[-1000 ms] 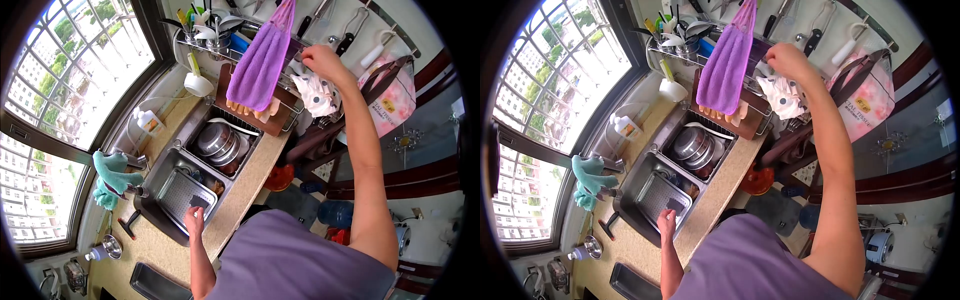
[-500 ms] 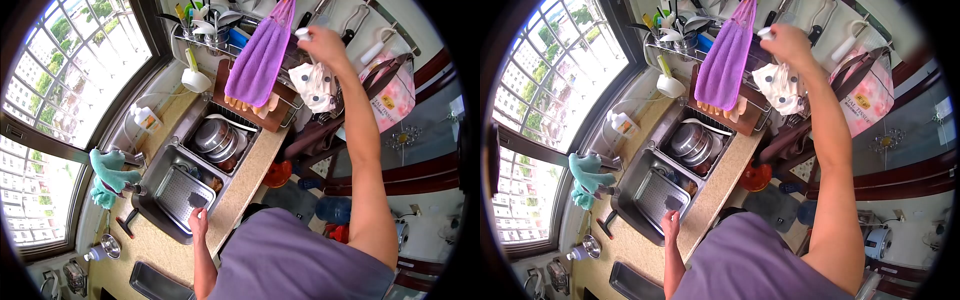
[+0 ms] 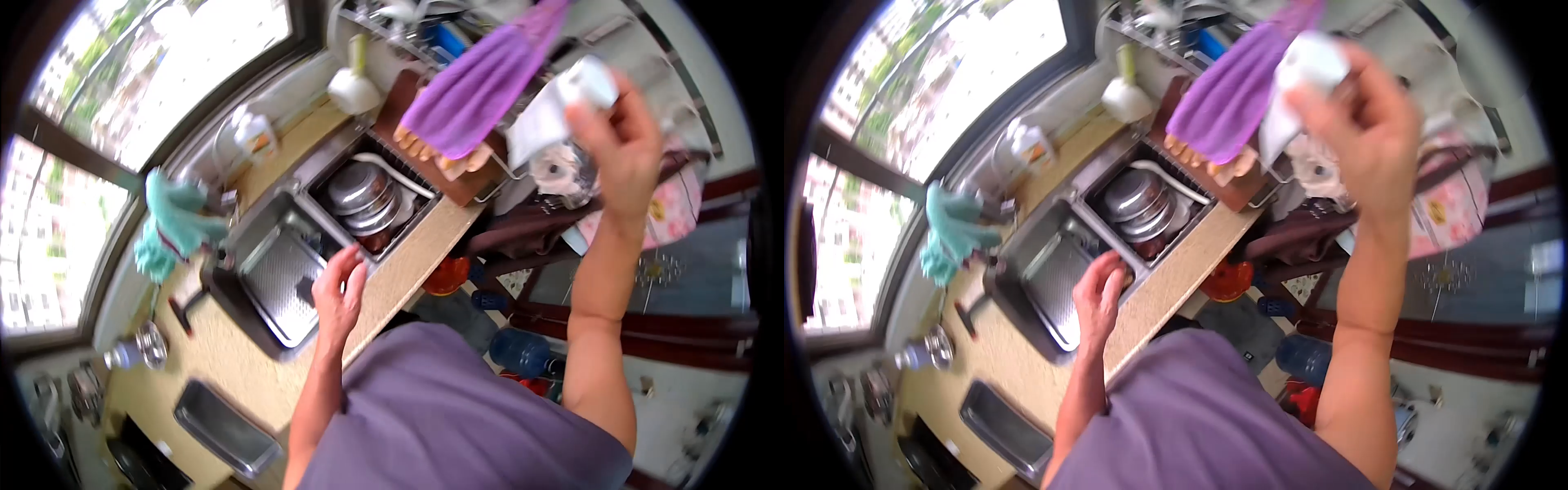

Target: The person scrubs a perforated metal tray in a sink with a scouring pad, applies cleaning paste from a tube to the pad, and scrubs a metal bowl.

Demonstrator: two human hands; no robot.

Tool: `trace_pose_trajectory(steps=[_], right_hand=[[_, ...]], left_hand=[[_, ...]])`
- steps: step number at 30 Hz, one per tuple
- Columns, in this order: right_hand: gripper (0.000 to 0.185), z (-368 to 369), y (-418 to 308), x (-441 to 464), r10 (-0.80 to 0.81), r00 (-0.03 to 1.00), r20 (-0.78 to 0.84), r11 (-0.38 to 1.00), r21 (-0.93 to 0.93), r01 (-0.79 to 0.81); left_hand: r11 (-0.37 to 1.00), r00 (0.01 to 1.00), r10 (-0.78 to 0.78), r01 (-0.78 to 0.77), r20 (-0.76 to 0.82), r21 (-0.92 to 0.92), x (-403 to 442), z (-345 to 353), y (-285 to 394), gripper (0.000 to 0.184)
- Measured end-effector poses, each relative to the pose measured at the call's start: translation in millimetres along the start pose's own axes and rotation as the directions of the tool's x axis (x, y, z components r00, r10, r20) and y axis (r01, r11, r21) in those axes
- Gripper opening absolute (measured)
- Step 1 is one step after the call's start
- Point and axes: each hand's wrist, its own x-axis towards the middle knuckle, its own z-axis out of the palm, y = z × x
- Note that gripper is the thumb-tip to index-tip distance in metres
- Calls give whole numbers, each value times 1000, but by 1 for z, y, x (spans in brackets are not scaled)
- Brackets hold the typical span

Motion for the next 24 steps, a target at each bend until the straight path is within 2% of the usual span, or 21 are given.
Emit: trace_pose_trajectory(steps=[1,2,3,4,5,6,8,9,10,12,14,15,16,18,19,21,22,24], right_hand=[[35,23,6,-17,50,983,175,995,71,-63],[35,57,17,-38,164,932,324,927,272,-258],[33,93,29,-58,252,853,457,812,380,-444],[32,127,42,-76,253,784,567,700,452,-553],[30,157,59,-97,249,694,676,590,463,-662],[30,181,59,-111,307,559,771,436,408,-802],[30,227,78,-144,306,466,830,429,316,-846],[30,245,80,-154,295,421,858,452,262,-852],[30,262,80,-163,291,380,878,474,213,-854],[30,288,79,-178,271,334,903,522,154,-839],[30,317,92,-203,112,385,916,700,203,-685],[28,323,83,-207,85,385,919,742,200,-640],[28,332,84,-207,-55,397,916,853,250,-459],[27,350,89,-223,-133,374,918,806,319,-499],[27,355,93,-229,-145,354,924,806,318,-499],[33,365,96,-237,-110,272,956,825,241,-512],[33,368,98,-236,-117,258,959,825,238,-512],[40,376,101,-231,-18,-8,1000,746,8,-666]], left_hand=[[996,996,84,-85,26,5,3,2,23,44],[985,985,160,-163,67,48,8,-1,33,62],[972,971,219,-226,95,63,14,-3,52,80],[970,970,216,-226,111,90,18,-8,60,92],[958,966,252,-257,59,126,20,-11,55,98],[941,957,290,-284,-9,182,21,-15,43,91],[962,982,131,-92,-136,257,12,-34,26,81],[947,965,146,-72,-219,312,4,-45,12,71],[956,961,54,29,-270,292,-8,-55,0,66],[938,939,-12,130,-345,321,-32,-73,-16,59],[960,927,-118,198,-356,198,-50,-89,-28,56],[951,927,-198,261,-319,167,-59,-97,-26,53],[933,909,-352,360,-224,-8,-66,-105,-36,49],[841,872,-483,435,-84,-320,-78,-113,-38,45],[838,867,-487,432,-102,-335,-82,-116,-40,45],[832,878,-479,452,-4,-322,-92,-122,-47,43],[828,876,-483,451,-15,-332,-96,-125,-51,43],[789,876,-479,459,60,-409,-102,-131,-58,44]])
